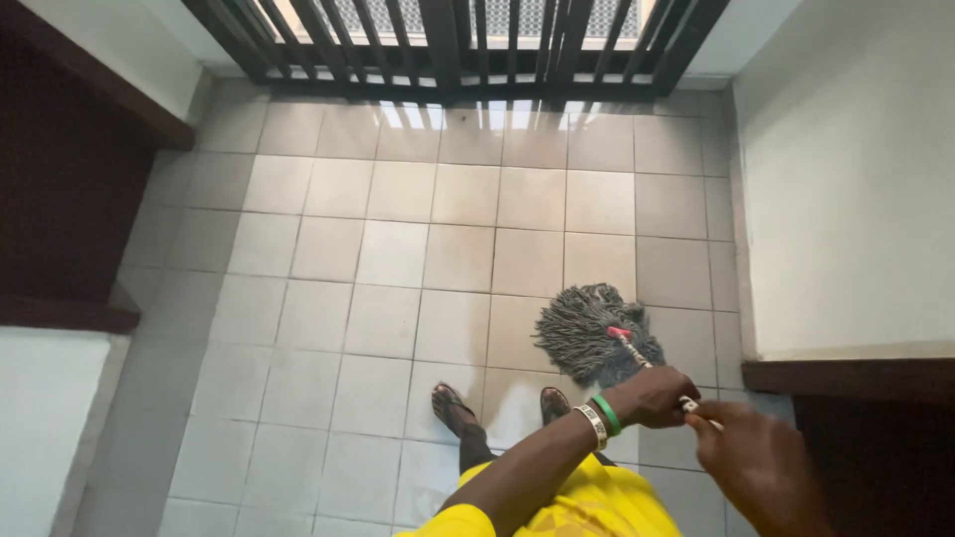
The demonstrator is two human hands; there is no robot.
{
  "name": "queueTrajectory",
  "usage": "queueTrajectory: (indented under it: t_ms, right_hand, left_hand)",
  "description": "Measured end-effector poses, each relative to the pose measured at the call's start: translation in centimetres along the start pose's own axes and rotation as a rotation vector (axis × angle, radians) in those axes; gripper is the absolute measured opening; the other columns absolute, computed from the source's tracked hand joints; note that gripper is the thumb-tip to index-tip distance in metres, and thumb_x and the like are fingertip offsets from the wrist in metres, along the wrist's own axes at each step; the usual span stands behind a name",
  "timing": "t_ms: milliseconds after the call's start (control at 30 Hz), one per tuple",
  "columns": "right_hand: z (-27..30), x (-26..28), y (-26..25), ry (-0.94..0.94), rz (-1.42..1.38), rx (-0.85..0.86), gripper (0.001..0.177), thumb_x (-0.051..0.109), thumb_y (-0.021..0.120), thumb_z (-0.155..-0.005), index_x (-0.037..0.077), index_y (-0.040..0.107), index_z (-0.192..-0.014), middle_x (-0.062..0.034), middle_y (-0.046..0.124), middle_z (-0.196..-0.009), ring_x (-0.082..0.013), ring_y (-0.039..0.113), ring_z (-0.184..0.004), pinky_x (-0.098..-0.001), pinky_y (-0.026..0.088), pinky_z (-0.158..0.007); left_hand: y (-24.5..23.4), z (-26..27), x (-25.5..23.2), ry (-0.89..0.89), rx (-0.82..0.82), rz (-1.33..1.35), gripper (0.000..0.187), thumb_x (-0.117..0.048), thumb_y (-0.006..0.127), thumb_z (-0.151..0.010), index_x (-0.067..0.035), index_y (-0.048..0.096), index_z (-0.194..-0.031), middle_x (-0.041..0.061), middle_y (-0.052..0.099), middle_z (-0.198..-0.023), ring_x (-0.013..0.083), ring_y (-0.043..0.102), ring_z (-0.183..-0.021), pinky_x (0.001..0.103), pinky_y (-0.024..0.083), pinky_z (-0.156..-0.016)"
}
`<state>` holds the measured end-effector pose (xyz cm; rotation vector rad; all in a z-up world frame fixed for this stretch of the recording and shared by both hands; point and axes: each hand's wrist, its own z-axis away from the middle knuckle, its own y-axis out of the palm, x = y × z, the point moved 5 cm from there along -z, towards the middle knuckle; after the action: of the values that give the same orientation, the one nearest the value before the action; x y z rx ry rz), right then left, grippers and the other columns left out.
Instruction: The recorder is mopping the tiled floor of a hallway and opens a door to continue.
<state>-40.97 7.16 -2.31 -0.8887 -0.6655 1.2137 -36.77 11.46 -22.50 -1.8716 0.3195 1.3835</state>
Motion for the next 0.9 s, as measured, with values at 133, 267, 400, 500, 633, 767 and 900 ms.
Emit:
queueTrajectory:
  t_ms: [133, 267, 400, 500, 633, 767, 900]
  right_hand:
    - [0.2, -1.5, 0.1, 0.075, -0.144, 0.002, 0.028, 0.037, 0.074, -0.089, 0.024, 0.083, -0.112, -0.012, 0.081, -0.091, -0.0293, 0.081, -0.081, -0.0405, 0.065, -0.08]
    - [0.4, -1.1, -1.2, 0.032, -0.274, 0.002, 0.022, 0.03, 0.075, -0.091, 0.021, 0.083, -0.109, -0.0119, 0.082, -0.087, -0.0246, 0.083, -0.073, -0.0375, 0.066, -0.075]
    - [-1.0, -0.7, -0.8, -0.097, -0.411, 0.076, 0.018, 0.017, 0.071, -0.094, 0.015, 0.084, -0.106, -0.0116, 0.085, -0.087, -0.0192, 0.082, -0.074, -0.036, 0.065, -0.071]
    - [-2.7, 0.0, 0.7, -0.146, -0.488, 0.165, 0.019, 0.012, 0.07, -0.094, 0.012, 0.083, -0.107, -0.0109, 0.087, -0.09, -0.0184, 0.084, -0.076, -0.0342, 0.065, -0.071]
    - [-6.2, 0.1, 8.5, -0.219, -0.717, 0.268, 0.025, 0.004, 0.064, -0.09, 0.003, 0.082, -0.107, -0.0122, 0.082, -0.094, -0.021, 0.084, -0.077, -0.0327, 0.065, -0.068]
    - [-5.6, 6.3, 11.1, -0.326, -0.758, 0.31, 0.025, 0.006, 0.069, -0.089, 0.003, 0.078, -0.112, -0.0137, 0.085, -0.092, -0.0186, 0.079, -0.072, -0.0318, 0.063, -0.065]
    - [-3.1, 9.5, 12.7, -0.257, -0.406, 0.463, 0.041, 0.015, 0.066, -0.095, 0.022, 0.067, -0.136, -0.0133, 0.082, -0.097, -0.0221, 0.072, -0.071, -0.0369, 0.061, -0.069]
  left_hand:
    - [-0.1, 0.6, -0.3, 0.002, 0.102, 0.03, 0.017, -0.017, 0.07, -0.078, -0.002, 0.071, -0.071, 0.02, 0.067, -0.065, 0.0366, 0.065, -0.057, 0.046, 0.052, -0.058]
    - [-1.7, 0.9, -0.4, -0.034, 0.124, 0.019, 0.021, -0.016, 0.068, -0.077, 0.001, 0.068, -0.064, 0.02, 0.065, -0.059, 0.0353, 0.062, -0.05, 0.045, 0.051, -0.053]
    - [-4.2, 3.0, -0.1, -0.163, 0.072, -0.049, 0.019, -0.015, 0.07, -0.072, 0.002, 0.067, -0.063, 0.022, 0.063, -0.058, 0.0364, 0.061, -0.051, 0.046, 0.051, -0.054]
    - [-5.5, 5.3, 1.4, -0.222, -0.002, -0.091, 0.02, -0.018, 0.071, -0.072, 0.0, 0.067, -0.065, 0.022, 0.063, -0.06, 0.0376, 0.063, -0.054, 0.046, 0.052, -0.055]
    - [-7.6, 10.1, 3.3, -0.414, -0.011, -0.145, 0.033, -0.028, 0.07, -0.087, -0.004, 0.068, -0.065, 0.022, 0.064, -0.063, 0.0413, 0.065, -0.057, 0.049, 0.053, -0.059]
    - [-9.0, 15.5, 8.0, -0.515, -0.125, -0.271, 0.021, -0.022, 0.071, -0.085, -0.007, 0.072, -0.07, 0.02, 0.067, -0.067, 0.0407, 0.067, -0.066, 0.05, 0.055, -0.066]
    - [-7.9, 21.0, 13.1, -0.782, -0.173, -0.368, 0.013, -0.023, 0.073, -0.079, -0.011, 0.077, -0.083, 0.024, 0.07, -0.093, 0.0437, 0.066, -0.093, 0.052, 0.056, -0.078]
